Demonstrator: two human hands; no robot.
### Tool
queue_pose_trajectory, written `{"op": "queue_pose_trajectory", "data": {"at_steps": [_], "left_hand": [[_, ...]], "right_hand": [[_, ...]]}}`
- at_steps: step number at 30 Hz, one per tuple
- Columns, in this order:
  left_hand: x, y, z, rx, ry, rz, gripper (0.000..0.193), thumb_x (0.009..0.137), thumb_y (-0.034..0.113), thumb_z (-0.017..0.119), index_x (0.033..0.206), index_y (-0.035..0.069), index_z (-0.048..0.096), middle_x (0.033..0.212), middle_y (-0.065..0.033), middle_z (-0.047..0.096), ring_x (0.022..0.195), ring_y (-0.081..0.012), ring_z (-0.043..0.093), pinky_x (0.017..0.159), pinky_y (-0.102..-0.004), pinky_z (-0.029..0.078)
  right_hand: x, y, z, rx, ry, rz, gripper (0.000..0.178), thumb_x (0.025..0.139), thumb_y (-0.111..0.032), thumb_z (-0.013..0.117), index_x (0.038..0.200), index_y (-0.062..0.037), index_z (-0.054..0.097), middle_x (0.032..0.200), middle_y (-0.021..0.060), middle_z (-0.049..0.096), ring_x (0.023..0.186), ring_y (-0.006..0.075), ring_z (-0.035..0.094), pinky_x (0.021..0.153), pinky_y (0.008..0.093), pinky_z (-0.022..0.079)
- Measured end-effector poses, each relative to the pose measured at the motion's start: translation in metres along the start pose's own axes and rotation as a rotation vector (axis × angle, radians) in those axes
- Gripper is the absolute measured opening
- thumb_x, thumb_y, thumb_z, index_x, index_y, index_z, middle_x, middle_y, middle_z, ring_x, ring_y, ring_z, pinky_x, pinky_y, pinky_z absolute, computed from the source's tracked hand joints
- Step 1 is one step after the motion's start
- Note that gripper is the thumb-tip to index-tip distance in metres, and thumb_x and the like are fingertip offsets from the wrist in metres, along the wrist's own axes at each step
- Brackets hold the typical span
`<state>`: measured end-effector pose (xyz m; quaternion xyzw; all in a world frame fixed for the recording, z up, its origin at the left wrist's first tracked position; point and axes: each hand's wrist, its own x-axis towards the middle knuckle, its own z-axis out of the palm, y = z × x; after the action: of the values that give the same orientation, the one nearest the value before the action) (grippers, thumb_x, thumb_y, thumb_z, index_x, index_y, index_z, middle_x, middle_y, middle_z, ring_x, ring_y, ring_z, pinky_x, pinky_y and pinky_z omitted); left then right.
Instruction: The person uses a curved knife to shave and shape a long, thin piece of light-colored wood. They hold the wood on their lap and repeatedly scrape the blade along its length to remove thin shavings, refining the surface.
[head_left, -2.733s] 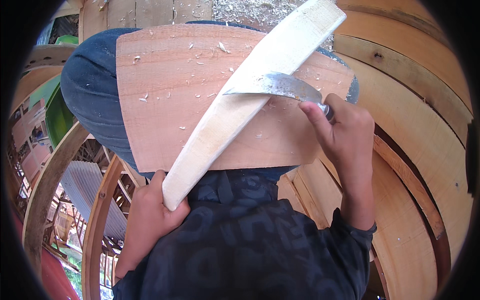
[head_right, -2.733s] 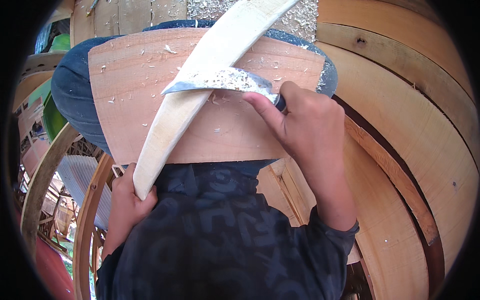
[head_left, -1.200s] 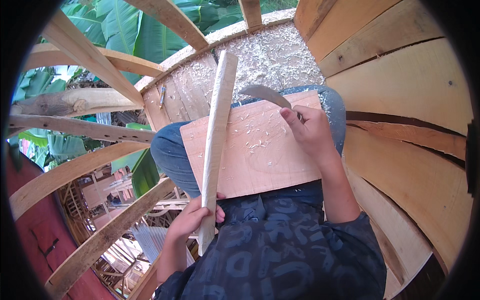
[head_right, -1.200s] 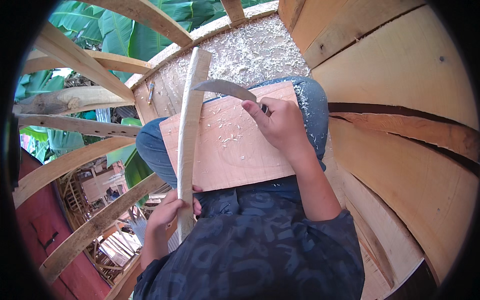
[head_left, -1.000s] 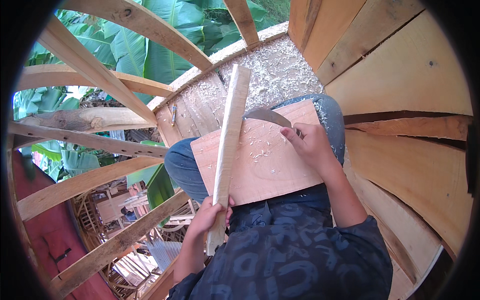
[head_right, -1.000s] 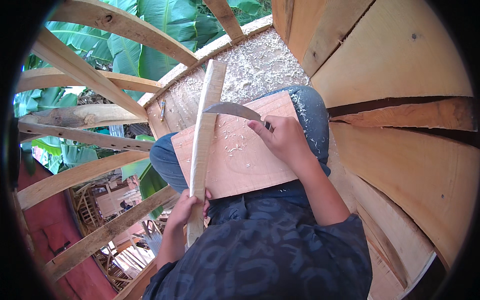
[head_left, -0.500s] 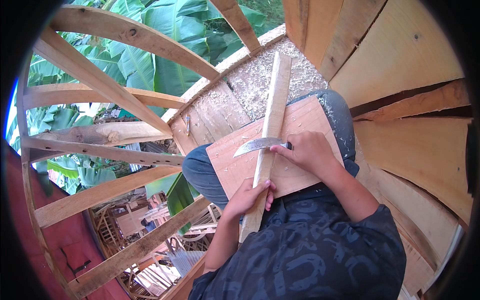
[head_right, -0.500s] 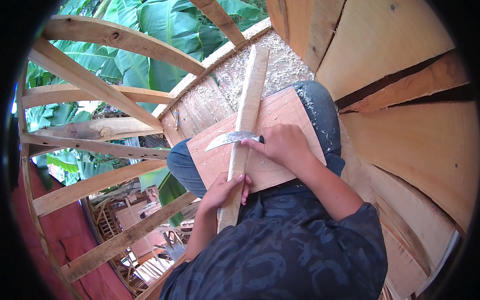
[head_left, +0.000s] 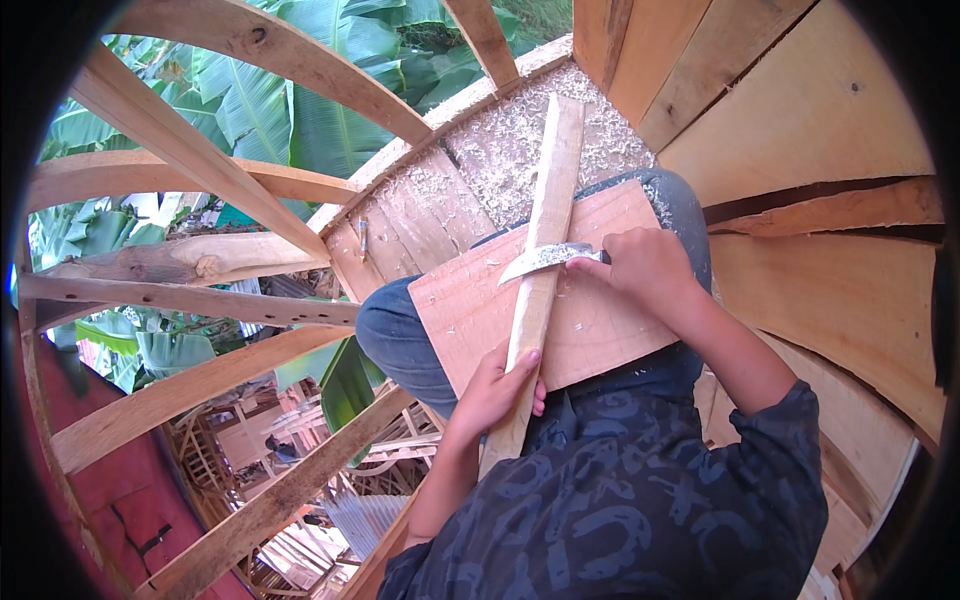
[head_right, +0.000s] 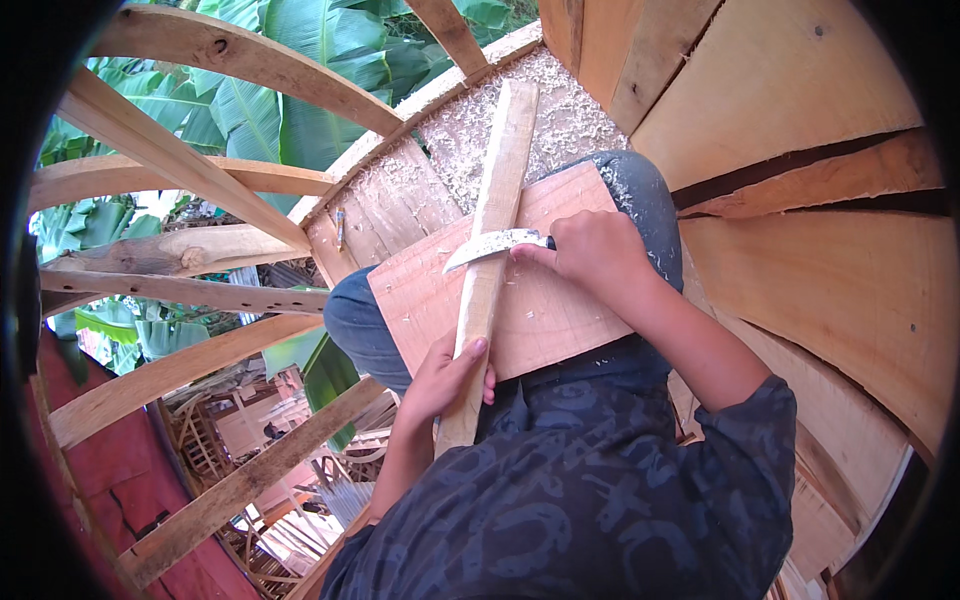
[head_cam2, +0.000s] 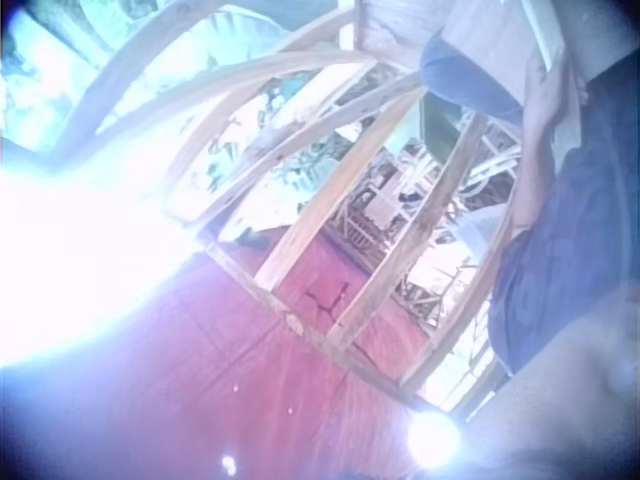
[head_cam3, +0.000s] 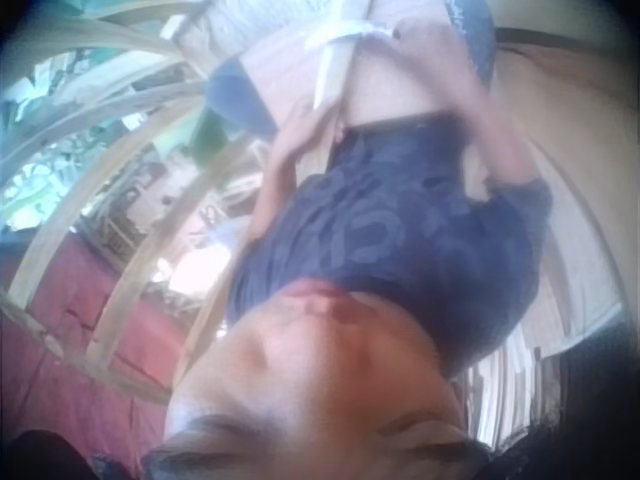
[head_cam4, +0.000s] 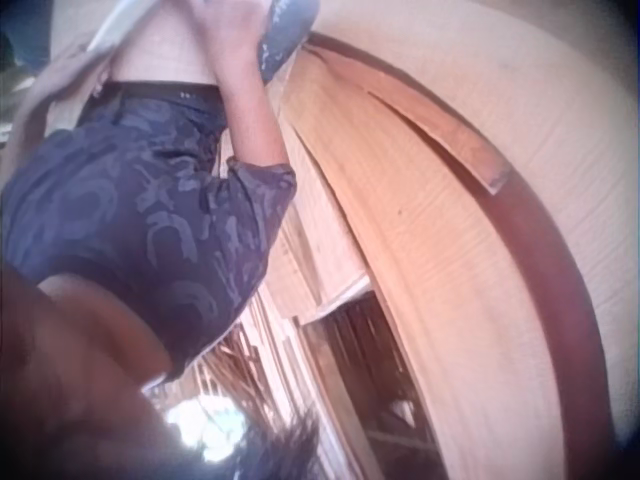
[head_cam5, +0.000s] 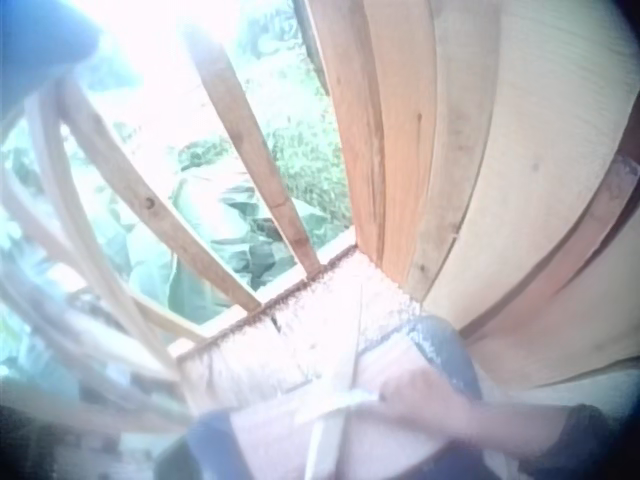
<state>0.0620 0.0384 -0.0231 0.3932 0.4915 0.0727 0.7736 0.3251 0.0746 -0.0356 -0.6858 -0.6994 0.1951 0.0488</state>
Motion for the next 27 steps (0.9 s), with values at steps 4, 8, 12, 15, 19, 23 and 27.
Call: {"op": "queue_pose_trajectory", "data": {"at_steps": [4, 8, 12, 15, 19, 23, 27], "left_hand": [[0.0, 0.001, 0.001, 0.022, 0.022, -0.016, 0.026, 0.105, 0.026, 0.048, 0.108, 0.001, 0.048, 0.07, -0.0087, 0.061, 0.057, -0.0168, 0.063, 0.055, -0.0306, 0.053], [-0.005, 0.002, 0.002, 0.001, 0.007, -0.006, 0.026, 0.105, 0.027, 0.048, 0.106, 0.0, 0.049, 0.071, -0.0088, 0.061, 0.058, -0.0168, 0.063, 0.056, -0.031, 0.053], [-0.011, -0.009, -0.002, -0.065, -0.006, -0.06, 0.027, 0.105, 0.027, 0.05, 0.104, -0.001, 0.052, 0.071, -0.0087, 0.062, 0.06, -0.0167, 0.064, 0.057, -0.0308, 0.054], [-0.01, -0.004, 0.002, -0.058, 0.051, -0.066, 0.027, 0.104, 0.025, 0.052, 0.103, -0.002, 0.054, 0.071, -0.0086, 0.063, 0.061, -0.0159, 0.065, 0.057, -0.0299, 0.055], [-0.008, -0.002, 0.004, 0.017, 0.111, -0.059, 0.027, 0.103, 0.024, 0.054, 0.102, -0.004, 0.055, 0.071, -0.0084, 0.064, 0.061, -0.0149, 0.065, 0.056, -0.0289, 0.055], [-0.009, 0.003, 0.008, 0.063, 0.141, -0.082, 0.027, 0.102, 0.023, 0.056, 0.101, -0.005, 0.056, 0.07, -0.0078, 0.064, 0.059, -0.0148, 0.065, 0.055, -0.029, 0.054], [-0.01, 0.007, 0.01, 0.077, 0.157, -0.093, 0.027, 0.102, 0.023, 0.056, 0.102, -0.005, 0.056, 0.069, -0.0075, 0.063, 0.059, -0.0147, 0.065, 0.055, -0.029, 0.054]], "right_hand": [[0.002, -0.001, -0.003, -0.046, 0.0, 0.004, 0.072, 0.086, -0.07, 0.052, 0.068, -0.0029, 0.07, 0.063, 0.0171, 0.065, 0.061, 0.0329, 0.068, 0.058, 0.042, 0.053], [0.022, 0.034, -0.006, -0.04, 0.218, 0.146, 0.075, 0.089, -0.071, 0.049, 0.068, -0.0024, 0.07, 0.062, 0.0176, 0.065, 0.06, 0.0328, 0.068, 0.055, 0.0425, 0.053], [0.028, 0.06, -0.037, -0.12, 0.152, 0.273, 0.076, 0.091, -0.069, 0.048, 0.066, -0.001, 0.069, 0.062, 0.0191, 0.064, 0.062, 0.0341, 0.067, 0.057, 0.0425, 0.053], [0.008, 0.02, -0.024, -0.113, 0.022, 0.061, 0.074, 0.09, -0.07, 0.048, 0.066, -0.0042, 0.07, 0.061, 0.0172, 0.064, 0.06, 0.0325, 0.068, 0.054, 0.0429, 0.053], [0.0, 0.001, -0.004, -0.078, 0.001, -0.047, 0.073, 0.088, -0.072, 0.049, 0.065, -0.0062, 0.071, 0.059, 0.0153, 0.064, 0.056, 0.0299, 0.067, 0.052, 0.0409, 0.053], [0.012, 0.009, -0.002, -0.093, 0.054, -0.035, 0.073, 0.086, -0.073, 0.049, 0.065, -0.0062, 0.071, 0.059, 0.0149, 0.064, 0.055, 0.0293, 0.067, 0.051, 0.039, 0.052], [0.023, 0.018, -0.009, -0.121, 0.058, -0.019, 0.076, 0.087, -0.074, 0.048, 0.065, -0.0043, 0.071, 0.058, 0.0152, 0.064, 0.056, 0.0289, 0.067, 0.052, 0.0383, 0.052]]}}
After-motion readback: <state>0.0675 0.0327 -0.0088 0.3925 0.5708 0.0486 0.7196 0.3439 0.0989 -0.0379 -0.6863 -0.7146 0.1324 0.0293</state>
